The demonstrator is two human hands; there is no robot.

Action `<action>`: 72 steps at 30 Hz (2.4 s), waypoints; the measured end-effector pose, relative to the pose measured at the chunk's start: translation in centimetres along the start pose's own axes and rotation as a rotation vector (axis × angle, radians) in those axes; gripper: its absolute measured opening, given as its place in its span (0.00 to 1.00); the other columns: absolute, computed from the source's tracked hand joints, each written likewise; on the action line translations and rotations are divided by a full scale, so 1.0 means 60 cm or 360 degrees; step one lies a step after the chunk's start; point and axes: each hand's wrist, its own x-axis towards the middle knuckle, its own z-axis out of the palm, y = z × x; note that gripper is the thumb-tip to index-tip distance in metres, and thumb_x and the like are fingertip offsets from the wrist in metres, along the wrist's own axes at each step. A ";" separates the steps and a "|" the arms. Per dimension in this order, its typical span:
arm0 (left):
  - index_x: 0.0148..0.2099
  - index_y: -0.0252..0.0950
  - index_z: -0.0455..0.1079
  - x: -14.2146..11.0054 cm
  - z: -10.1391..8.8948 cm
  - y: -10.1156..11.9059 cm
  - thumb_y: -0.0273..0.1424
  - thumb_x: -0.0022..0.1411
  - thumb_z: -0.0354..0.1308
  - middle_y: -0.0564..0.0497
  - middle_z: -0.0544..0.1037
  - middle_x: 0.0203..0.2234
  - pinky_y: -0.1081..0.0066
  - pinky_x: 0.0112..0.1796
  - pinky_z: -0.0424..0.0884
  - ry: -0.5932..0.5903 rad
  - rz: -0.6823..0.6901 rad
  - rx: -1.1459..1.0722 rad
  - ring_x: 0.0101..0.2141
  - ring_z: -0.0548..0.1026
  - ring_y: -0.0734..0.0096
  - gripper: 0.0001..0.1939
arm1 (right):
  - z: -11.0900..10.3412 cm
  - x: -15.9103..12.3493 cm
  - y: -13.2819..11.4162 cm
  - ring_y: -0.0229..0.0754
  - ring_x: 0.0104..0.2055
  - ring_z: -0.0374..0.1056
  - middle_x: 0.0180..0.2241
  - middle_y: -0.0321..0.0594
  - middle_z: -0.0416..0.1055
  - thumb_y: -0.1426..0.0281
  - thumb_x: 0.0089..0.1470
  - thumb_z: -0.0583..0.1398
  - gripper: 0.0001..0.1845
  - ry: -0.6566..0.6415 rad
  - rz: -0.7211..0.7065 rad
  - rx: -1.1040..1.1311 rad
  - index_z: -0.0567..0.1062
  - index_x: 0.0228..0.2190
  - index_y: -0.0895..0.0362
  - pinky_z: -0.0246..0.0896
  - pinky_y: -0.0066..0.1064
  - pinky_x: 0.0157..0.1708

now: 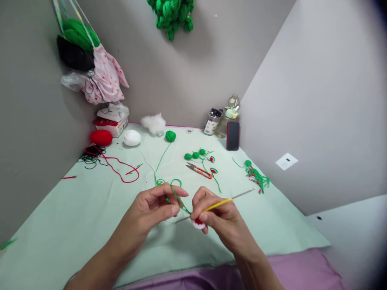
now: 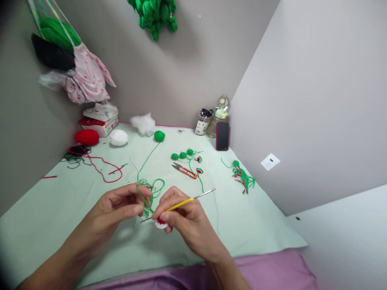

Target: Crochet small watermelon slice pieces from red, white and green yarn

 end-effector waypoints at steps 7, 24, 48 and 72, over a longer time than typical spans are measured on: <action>0.45 0.46 0.85 0.006 0.010 -0.003 0.35 0.61 0.74 0.57 0.76 0.28 0.74 0.39 0.72 0.0016 -0.0045 -0.0124 0.29 0.76 0.76 0.09 | -0.002 0.002 0.008 0.33 0.29 0.67 0.34 0.38 0.70 0.62 0.65 0.68 0.08 0.0094 -0.0134 0.0023 0.88 0.37 0.52 0.68 0.23 0.25; 0.43 0.48 0.87 0.010 0.034 0.006 0.32 0.61 0.73 0.56 0.84 0.29 0.78 0.35 0.74 0.0389 0.0278 0.0250 0.31 0.78 0.74 0.07 | 0.044 -0.015 0.010 0.37 0.35 0.72 0.36 0.38 0.71 0.86 0.65 0.59 0.22 0.0611 -0.0901 -0.0952 0.83 0.48 0.50 0.73 0.27 0.30; 0.50 0.48 0.84 -0.006 0.050 -0.008 0.30 0.71 0.64 0.53 0.84 0.40 0.70 0.47 0.76 0.0274 0.0339 0.0257 0.40 0.80 0.68 0.11 | 0.054 -0.010 0.017 0.38 0.34 0.72 0.33 0.39 0.71 0.75 0.70 0.60 0.14 0.0807 -0.0860 -0.0709 0.85 0.44 0.49 0.75 0.27 0.27; 0.48 0.44 0.84 -0.006 0.081 -0.020 0.35 0.59 0.76 0.55 0.81 0.31 0.76 0.40 0.79 0.0322 0.0165 -0.0238 0.35 0.80 0.72 0.14 | 0.048 -0.030 0.046 0.43 0.37 0.74 0.38 0.41 0.75 0.82 0.65 0.62 0.25 0.0833 -0.1180 -0.1356 0.83 0.54 0.43 0.75 0.35 0.31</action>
